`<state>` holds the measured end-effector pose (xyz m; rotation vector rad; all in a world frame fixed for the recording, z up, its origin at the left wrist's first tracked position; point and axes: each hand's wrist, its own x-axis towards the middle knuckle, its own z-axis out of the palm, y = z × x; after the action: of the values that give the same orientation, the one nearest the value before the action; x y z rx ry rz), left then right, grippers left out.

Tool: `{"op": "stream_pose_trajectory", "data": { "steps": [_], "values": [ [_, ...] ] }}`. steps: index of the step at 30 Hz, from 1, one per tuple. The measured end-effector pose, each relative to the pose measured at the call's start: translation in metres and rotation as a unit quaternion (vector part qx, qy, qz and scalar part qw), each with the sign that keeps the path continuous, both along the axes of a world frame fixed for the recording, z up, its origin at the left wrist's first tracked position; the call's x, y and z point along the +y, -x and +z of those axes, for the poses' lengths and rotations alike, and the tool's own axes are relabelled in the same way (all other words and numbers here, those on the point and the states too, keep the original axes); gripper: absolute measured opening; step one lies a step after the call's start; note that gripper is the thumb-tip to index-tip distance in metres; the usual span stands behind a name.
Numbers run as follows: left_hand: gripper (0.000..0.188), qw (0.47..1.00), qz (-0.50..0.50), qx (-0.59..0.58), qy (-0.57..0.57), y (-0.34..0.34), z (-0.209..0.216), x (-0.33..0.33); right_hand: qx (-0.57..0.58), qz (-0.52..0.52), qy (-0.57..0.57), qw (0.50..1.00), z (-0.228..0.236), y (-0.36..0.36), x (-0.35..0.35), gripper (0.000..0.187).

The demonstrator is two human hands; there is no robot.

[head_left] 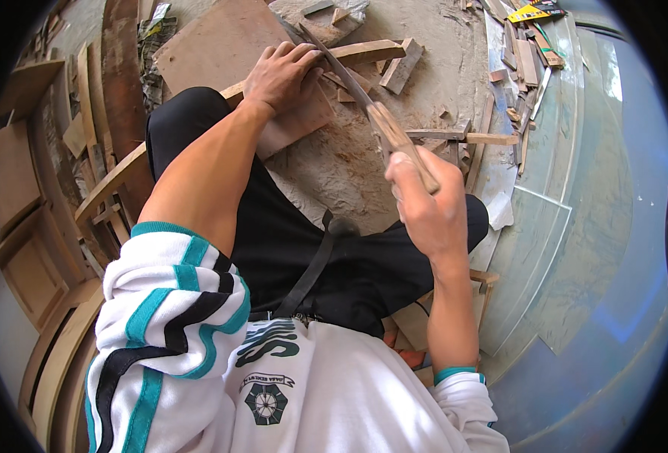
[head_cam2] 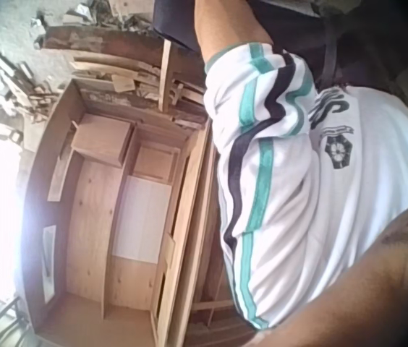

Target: The person assembles a wooden frame by hammering pieces together, fitting curved slats, and sawing a small block. They repeatedly adjust and test the fit of the components on the floor.

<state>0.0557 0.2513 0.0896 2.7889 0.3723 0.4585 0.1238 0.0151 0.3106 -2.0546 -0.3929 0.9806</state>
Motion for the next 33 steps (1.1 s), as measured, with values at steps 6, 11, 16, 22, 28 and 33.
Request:
{"op": "stream_pose_trajectory", "data": {
  "steps": [6,11,16,22,28,33],
  "values": [
    [0.028,1.0,-0.003,0.009,0.006,-0.001,0.004,-0.006,-0.002,0.006,-0.011,1.0,-0.025,-0.015,0.025,0.036],
    [0.027,1.0,0.001,-0.003,0.009,0.001,0.003,-0.005,0.002,0.006,-0.011,1.0,0.007,0.003,-0.002,0.033],
    [0.026,1.0,0.0,-0.011,0.026,0.002,0.002,-0.005,-0.064,0.024,-0.003,0.998,-0.025,-0.004,0.032,0.036],
    [0.029,0.994,0.059,-0.005,0.091,-0.009,0.001,0.004,-0.118,0.018,-0.084,0.989,-0.048,-0.019,0.025,0.036],
    [0.029,0.991,0.065,-0.017,0.12,-0.016,0.008,0.015,-0.066,-0.035,-0.129,0.989,-0.037,-0.015,-0.014,0.038],
    [0.029,0.997,-0.016,-0.036,0.065,-0.01,0.01,0.018,-0.045,-0.03,-0.109,0.993,-0.037,-0.006,-0.028,0.05]
  ]
}}
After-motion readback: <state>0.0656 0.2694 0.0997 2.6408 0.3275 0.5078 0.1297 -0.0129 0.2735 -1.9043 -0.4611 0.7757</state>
